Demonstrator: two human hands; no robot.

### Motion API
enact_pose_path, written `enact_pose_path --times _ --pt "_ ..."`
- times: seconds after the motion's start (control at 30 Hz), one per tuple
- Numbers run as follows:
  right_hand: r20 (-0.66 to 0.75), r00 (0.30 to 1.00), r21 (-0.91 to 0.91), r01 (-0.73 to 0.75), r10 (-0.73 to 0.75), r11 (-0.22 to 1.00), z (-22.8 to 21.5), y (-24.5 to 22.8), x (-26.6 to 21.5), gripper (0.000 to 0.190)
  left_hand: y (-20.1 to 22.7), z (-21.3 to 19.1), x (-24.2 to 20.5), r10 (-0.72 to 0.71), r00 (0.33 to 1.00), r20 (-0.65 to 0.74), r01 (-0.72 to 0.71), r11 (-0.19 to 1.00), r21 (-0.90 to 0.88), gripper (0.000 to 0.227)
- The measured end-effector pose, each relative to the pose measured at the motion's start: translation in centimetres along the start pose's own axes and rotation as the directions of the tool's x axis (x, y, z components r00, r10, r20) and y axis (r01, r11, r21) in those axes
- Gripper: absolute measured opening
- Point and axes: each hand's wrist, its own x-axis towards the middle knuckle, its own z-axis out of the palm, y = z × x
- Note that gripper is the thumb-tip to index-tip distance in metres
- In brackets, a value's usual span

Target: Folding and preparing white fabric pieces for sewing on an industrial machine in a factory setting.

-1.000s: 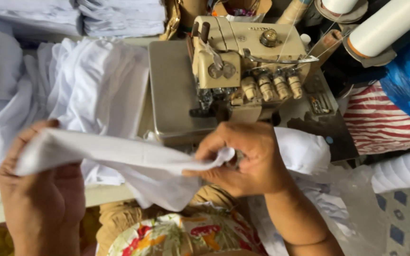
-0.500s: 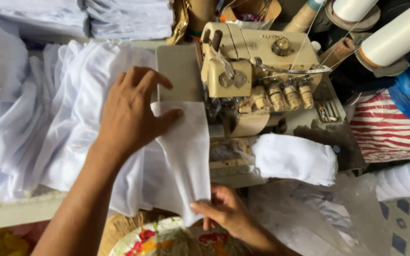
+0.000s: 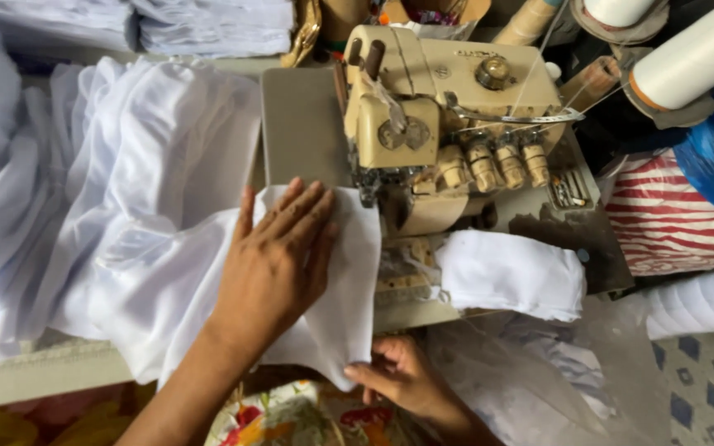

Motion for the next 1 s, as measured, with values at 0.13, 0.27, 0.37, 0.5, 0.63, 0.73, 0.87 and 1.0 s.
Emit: enact_pose_path --times 0.13,0.27,0.37,0.5,0.63,0.73,0.87,1.0 --pt "0.019 0.999 -0.191 -0.040 0.044 0.981 -2.3 1.2 -0.9 0.018 1.1 0.1 -0.2 -0.001 0.997 -0.073 -0.001 1.000 -0.020 0.034" --pt "-0.049 0.993 -0.450 0.076 -0.110 0.890 -6.3 -0.8 -3.7 0.016 4.9 0.7 2.0 0.242 0.943 -0.230 -0.331 0.762 -0.557 0.024" --pt "-0.224 0.814 -0.590 0.325 -0.536 0.740 -9.9 -4.4 -6.6 0.006 7.1 6.2 0.2 0.292 0.955 0.045 -0.206 0.765 -0.610 0.023" --pt "-0.366 0.627 -0.722 0.276 -0.688 0.635 -14.1 -6.8 -8.4 0.007 8.7 10.0 0.1 0.254 0.954 0.156 -0.118 0.801 -0.587 0.034" --pt "-0.229 0.519 -0.863 0.284 -0.824 0.418 -17.6 -6.0 -7.9 0.024 9.2 10.7 0.5 0.098 0.964 0.248 0.048 0.852 -0.522 0.024" --pt "-0.200 0.519 -0.870 0.296 -0.831 0.394 -19.1 -4.9 -7.9 0.025 9.4 10.8 0.9 0.088 0.957 0.278 0.077 0.844 -0.531 0.025" --pt "-0.192 0.500 -0.840 0.361 -0.844 0.405 -20.0 -3.8 -8.0 0.021 9.1 11.1 1.3 0.052 0.918 0.394 0.207 0.784 -0.585 0.026" --pt "-0.178 0.498 -0.833 0.382 -0.849 0.400 -20.2 -3.8 -7.8 0.021 8.7 12.1 1.7 -0.010 0.888 0.461 0.292 0.785 -0.547 0.026"
